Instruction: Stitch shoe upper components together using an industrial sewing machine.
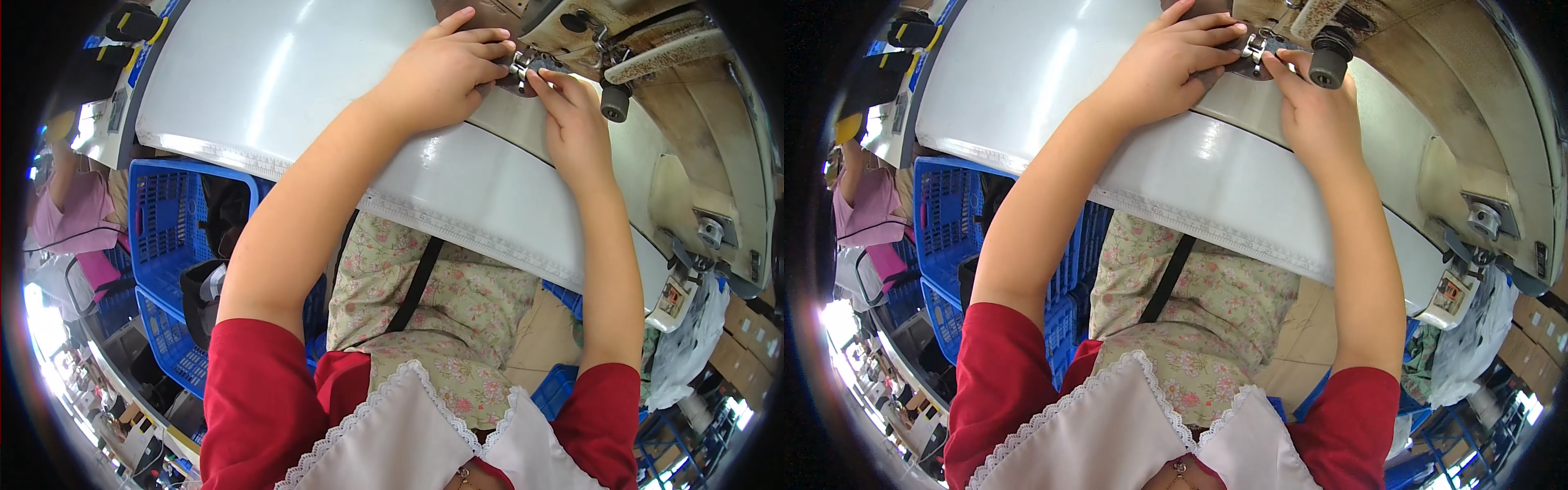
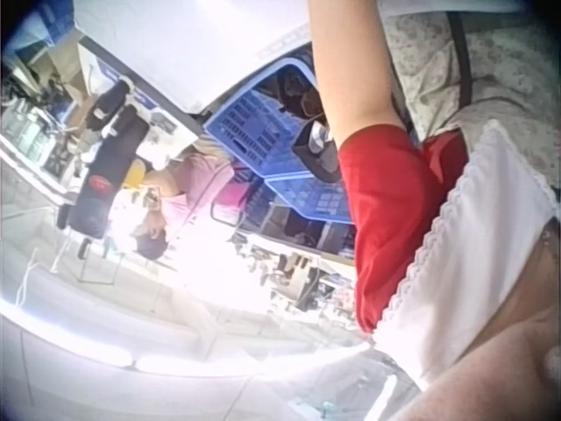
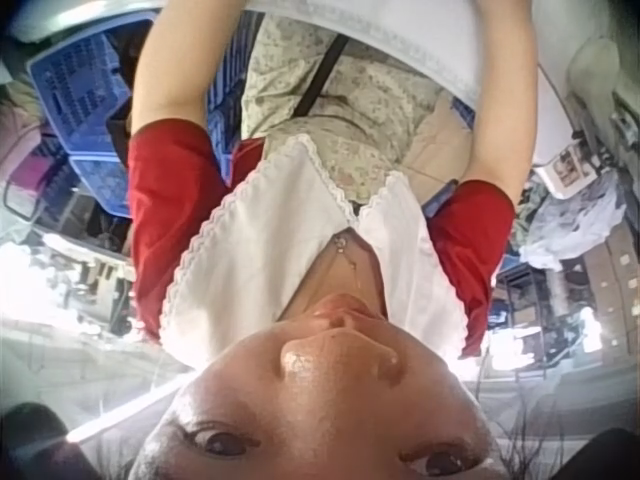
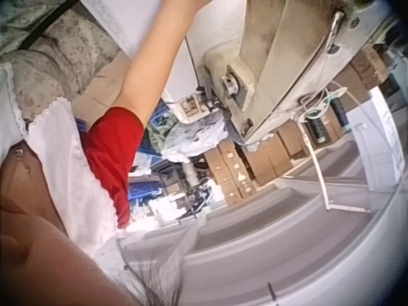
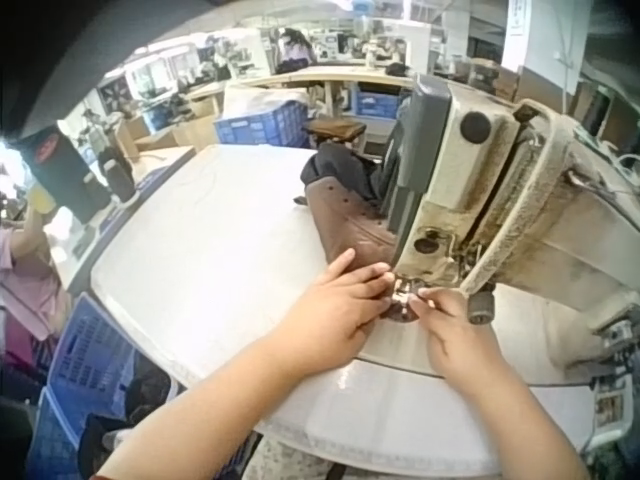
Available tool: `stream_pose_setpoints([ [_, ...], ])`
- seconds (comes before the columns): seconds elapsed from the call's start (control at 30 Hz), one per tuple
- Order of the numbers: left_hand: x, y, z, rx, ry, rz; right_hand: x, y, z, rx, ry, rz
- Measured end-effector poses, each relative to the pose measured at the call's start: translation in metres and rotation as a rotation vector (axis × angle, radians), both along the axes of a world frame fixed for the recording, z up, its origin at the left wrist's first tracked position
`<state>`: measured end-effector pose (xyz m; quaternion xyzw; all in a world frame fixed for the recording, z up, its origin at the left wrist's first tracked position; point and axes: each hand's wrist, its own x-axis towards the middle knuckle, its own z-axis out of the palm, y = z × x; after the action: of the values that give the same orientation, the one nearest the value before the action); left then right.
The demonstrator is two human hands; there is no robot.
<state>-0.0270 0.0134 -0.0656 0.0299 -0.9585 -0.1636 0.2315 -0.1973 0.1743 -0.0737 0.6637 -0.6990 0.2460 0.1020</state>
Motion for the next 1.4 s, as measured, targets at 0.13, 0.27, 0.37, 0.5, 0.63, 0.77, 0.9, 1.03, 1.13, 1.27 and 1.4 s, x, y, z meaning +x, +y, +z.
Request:
stream_pose_setpoints([
  [0.13,-0.003,-0.001,-0.011,-0.113,0.147,0.062,-0.003,0.000,-0.003,-0.006,0.004,-0.003],
  [0.27,-0.003,-0.004,-0.016,-0.084,0.121,0.053,0.002,-0.001,0.000,0.001,-0.038,-0.013],
  [0.37,-0.006,-0.007,-0.017,-0.076,0.121,0.046,0.003,-0.001,0.003,0.006,0.007,-0.009],
  [0.5,-0.007,-0.009,-0.020,-0.042,0.139,0.035,0.004,0.000,0.002,0.018,-0.016,-0.015],
  [0.63,-0.007,-0.011,-0.022,-0.032,0.143,0.041,0.007,-0.002,0.003,0.008,-0.022,-0.009],
  [0.77,-0.008,-0.008,-0.014,-0.051,0.122,0.052,0.005,0.000,0.006,-0.008,-0.021,-0.017],
  [0.9,-0.007,-0.006,-0.014,-0.065,0.108,0.088,0.004,-0.003,0.004,-0.006,-0.025,-0.017],
  [1.03,-0.006,-0.004,-0.013,-0.079,0.087,0.117,0.005,-0.002,0.000,0.021,-0.061,-0.032],
  [1.13,-0.006,-0.003,-0.012,-0.083,0.076,0.121,0.004,0.000,-0.001,0.052,-0.081,-0.047],
  [1.27,-0.005,-0.002,-0.010,-0.099,0.040,0.137,0.007,0.001,0.001,0.083,-0.083,-0.049],
  [1.4,-0.005,-0.003,-0.008,-0.081,0.026,0.107,0.003,-0.001,-0.003,0.023,-0.039,-0.041],
])
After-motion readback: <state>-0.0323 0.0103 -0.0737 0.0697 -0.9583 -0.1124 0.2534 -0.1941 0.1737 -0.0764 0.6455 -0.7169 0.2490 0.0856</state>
